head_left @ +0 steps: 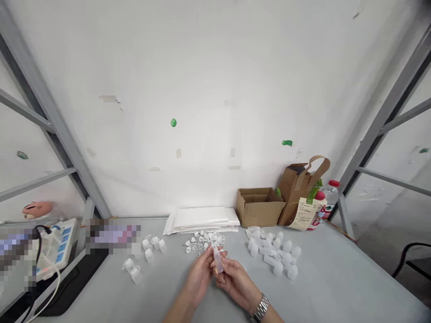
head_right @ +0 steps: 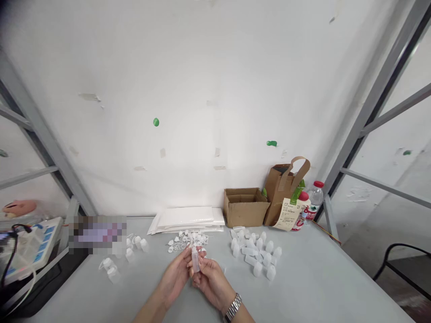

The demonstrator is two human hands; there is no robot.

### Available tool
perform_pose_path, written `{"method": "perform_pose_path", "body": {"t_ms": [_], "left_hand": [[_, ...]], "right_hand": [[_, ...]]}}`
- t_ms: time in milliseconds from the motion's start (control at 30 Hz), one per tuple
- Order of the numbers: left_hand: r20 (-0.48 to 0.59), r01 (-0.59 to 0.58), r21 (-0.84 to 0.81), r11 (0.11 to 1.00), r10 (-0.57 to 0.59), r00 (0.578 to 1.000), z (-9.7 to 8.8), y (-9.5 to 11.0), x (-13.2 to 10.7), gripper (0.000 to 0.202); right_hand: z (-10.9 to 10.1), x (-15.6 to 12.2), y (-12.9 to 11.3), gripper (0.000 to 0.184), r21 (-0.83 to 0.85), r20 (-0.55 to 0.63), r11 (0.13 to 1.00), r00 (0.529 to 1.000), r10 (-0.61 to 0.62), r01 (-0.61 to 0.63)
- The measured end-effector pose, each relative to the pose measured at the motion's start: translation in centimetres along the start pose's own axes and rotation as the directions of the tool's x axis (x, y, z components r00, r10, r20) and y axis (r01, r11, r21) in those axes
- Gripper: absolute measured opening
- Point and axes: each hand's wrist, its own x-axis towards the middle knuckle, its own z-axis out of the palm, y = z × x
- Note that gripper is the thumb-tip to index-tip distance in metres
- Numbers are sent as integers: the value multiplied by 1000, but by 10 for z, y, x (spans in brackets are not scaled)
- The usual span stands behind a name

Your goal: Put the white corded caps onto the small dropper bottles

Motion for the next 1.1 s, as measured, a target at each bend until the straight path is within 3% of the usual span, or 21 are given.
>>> {"method": "perform_pose_path", "body": {"t_ms": [200,433,533,600,667,700,767,833,900,967,1100], "left_hand": [[-7,-156,92,983,157,988,0,-6,2,36],[39,-180,198,964,175,984,-2,-8,4,35],[75,-250,252,935,239,968,-4,-5,6,39],[45,-300,353,886,304,952,-11,-2,10,45],[-57,-310,561,768,410,910,-21,-1,16,49],[-102,-285,698,657,485,869,-26,-1,18,48],[-140,-258,784,565,566,812,-35,-3,22,39],[-108,-243,868,433,643,758,-39,-6,23,29],[19,-228,951,208,697,717,-40,-10,23,19],[148,-199,980,-7,692,706,-39,-13,24,16],[215,-109,974,-201,646,733,-38,-14,29,21]], "right_hand": [[-4,2,7,29,13,33,1000,999,-25,24],[-3,1,6,27,59,39,997,998,-46,44],[-4,1,0,26,44,18,997,998,-66,65],[-7,1,-8,27,15,-26,994,994,-111,111],[-13,-1,-19,29,-21,-105,985,980,-172,170],[-16,-2,-24,30,-37,-146,980,969,-199,195],[-21,-3,-31,32,-56,-210,973,950,-231,224],[-25,-4,-33,33,-60,-241,969,938,-248,241],[-26,-4,-33,33,-69,-238,966,936,-259,249],[-25,-4,-31,32,-84,-220,965,940,-262,249],[-21,-3,-30,32,-96,-203,966,945,-256,241]]}}
